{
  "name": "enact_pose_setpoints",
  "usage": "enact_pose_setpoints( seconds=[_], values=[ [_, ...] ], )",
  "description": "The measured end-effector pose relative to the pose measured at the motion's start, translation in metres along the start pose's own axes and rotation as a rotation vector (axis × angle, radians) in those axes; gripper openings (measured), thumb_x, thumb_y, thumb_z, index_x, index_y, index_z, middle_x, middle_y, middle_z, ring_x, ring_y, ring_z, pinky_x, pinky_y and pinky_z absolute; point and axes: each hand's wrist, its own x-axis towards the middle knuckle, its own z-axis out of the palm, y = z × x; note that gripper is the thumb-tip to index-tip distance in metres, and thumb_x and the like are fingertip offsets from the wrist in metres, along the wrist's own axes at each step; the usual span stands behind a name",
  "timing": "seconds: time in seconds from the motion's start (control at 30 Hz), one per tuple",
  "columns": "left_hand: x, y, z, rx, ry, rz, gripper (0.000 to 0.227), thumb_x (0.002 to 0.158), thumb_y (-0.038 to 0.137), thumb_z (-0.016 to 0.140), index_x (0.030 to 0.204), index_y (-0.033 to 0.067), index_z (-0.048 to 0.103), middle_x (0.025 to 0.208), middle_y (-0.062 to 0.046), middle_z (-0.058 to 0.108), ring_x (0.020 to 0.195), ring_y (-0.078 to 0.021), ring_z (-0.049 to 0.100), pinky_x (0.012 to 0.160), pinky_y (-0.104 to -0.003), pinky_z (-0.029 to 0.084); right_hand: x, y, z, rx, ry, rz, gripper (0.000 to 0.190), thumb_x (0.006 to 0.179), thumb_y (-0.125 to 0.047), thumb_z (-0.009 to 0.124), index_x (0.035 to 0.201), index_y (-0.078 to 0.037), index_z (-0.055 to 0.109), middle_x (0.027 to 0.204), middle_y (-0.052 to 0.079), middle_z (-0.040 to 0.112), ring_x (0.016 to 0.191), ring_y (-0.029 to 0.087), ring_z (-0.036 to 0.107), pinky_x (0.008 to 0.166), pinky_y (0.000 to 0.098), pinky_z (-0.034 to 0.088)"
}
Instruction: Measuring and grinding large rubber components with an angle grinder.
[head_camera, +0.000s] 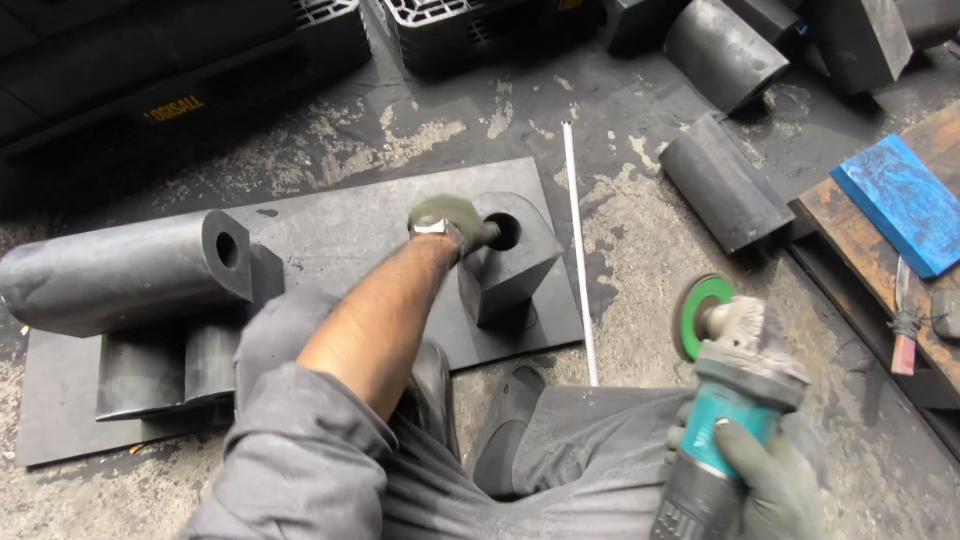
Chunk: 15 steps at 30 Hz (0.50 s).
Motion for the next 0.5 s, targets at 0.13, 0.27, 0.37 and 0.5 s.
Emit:
enact_pose_setpoints(
  seconds=[0.13,0.27,0.37,0.5],
  values=[
    [0.027,-0.02,0.041,-0.227,0.088,-0.002,0.062,0.08,0.06,0.073,0.111,0.0066,0.075,0.112,-0.02,0.071,0.106,-0.0366,0.069,0.091,-0.045,0.055,0.033,0.019,0.018,-0.057,0.01,0.267,0.053,0.091,-0.011,0.057,0.138,0.014,0.05,0.107,0.03,0.069,0.091,0.037,0.073,0.077,0.0517,0.06],
    [0.053,-0.025,0.062,-0.385,0.18,0.01,0.06,0.078,0.046,0.073,0.114,-0.0012,0.068,0.109,-0.026,0.072,0.107,-0.0384,0.07,0.094,-0.044,0.054,0.033,0.041,0.049,-0.124,0.09,0.352,0.056,0.084,-0.006,0.062,0.136,0.007,0.049,0.11,0.026,0.071,0.092,0.036,0.074,0.082,0.0524,0.062],
    [0.076,-0.023,0.057,-0.367,0.209,0.089,0.056,0.077,0.046,0.073,0.11,0.0,0.067,0.108,-0.025,0.072,0.106,-0.0385,0.069,0.094,-0.044,0.054,0.043,0.063,0.042,-0.173,-0.041,0.327,0.058,0.079,-0.003,0.065,0.134,0.008,0.051,0.108,0.026,0.072,0.092,0.034,0.076,0.083,0.0498,0.063],
    [0.1,-0.033,0.044,-0.246,0.179,0.205,0.051,0.079,0.046,0.07,0.108,0.0044,0.068,0.106,-0.023,0.072,0.102,-0.0398,0.07,0.089,-0.047,0.055,0.05,0.075,0.05,-0.453,-0.098,0.331,0.049,0.08,-0.01,0.07,0.125,0.007,0.062,0.098,0.024,0.081,0.089,0.029,0.08,0.086,0.0405,0.061]
  ],
)
